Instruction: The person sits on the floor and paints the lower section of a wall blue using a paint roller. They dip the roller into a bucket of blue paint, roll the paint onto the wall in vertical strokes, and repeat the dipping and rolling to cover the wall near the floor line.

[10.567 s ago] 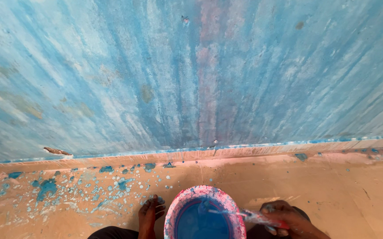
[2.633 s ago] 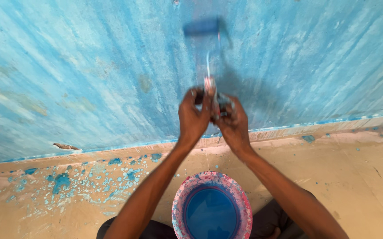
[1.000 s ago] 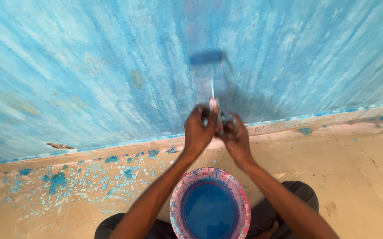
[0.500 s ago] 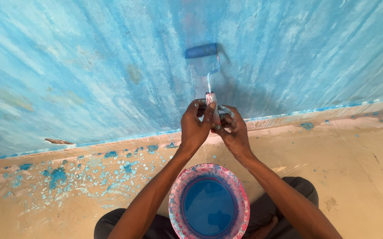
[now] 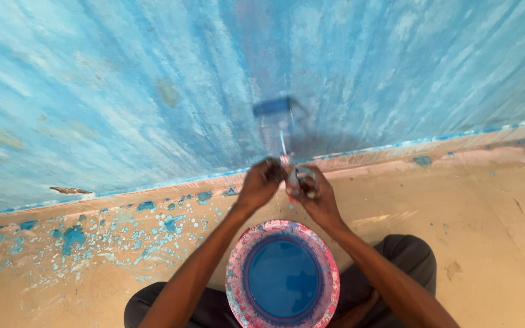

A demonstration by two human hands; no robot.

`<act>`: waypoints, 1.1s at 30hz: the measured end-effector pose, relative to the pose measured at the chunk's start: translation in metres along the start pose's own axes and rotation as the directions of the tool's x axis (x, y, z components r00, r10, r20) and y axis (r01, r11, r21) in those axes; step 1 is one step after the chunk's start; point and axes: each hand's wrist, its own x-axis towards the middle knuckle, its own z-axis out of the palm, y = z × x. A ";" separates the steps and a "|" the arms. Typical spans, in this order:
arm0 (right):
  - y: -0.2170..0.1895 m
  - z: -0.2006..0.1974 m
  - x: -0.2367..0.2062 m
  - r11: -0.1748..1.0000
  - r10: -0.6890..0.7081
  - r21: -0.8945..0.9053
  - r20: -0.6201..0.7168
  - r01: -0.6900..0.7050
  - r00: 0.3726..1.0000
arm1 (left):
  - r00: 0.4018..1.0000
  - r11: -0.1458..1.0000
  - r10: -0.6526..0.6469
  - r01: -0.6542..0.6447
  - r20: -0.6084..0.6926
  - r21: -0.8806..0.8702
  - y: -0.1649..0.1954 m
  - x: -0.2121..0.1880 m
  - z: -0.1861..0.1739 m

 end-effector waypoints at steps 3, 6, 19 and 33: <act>-0.025 0.007 0.018 0.997 -0.077 -0.033 -0.024 0.076 0.997 | 0.997 0.997 -0.032 0.037 -0.070 0.065 0.028 0.005 -0.009; -0.031 0.011 0.021 0.997 -0.078 -0.011 -0.033 0.077 0.996 | 0.995 0.996 0.046 -0.040 -0.085 0.076 0.039 0.002 -0.010; 0.050 -0.010 -0.022 0.988 0.134 0.061 0.158 -0.145 0.978 | 0.922 0.827 -0.383 0.316 0.055 0.466 -0.043 -0.013 0.004; 0.045 0.002 0.007 0.984 0.138 0.096 0.129 -0.151 0.982 | 0.969 0.838 -0.241 0.231 -0.045 0.494 -0.018 -0.008 -0.008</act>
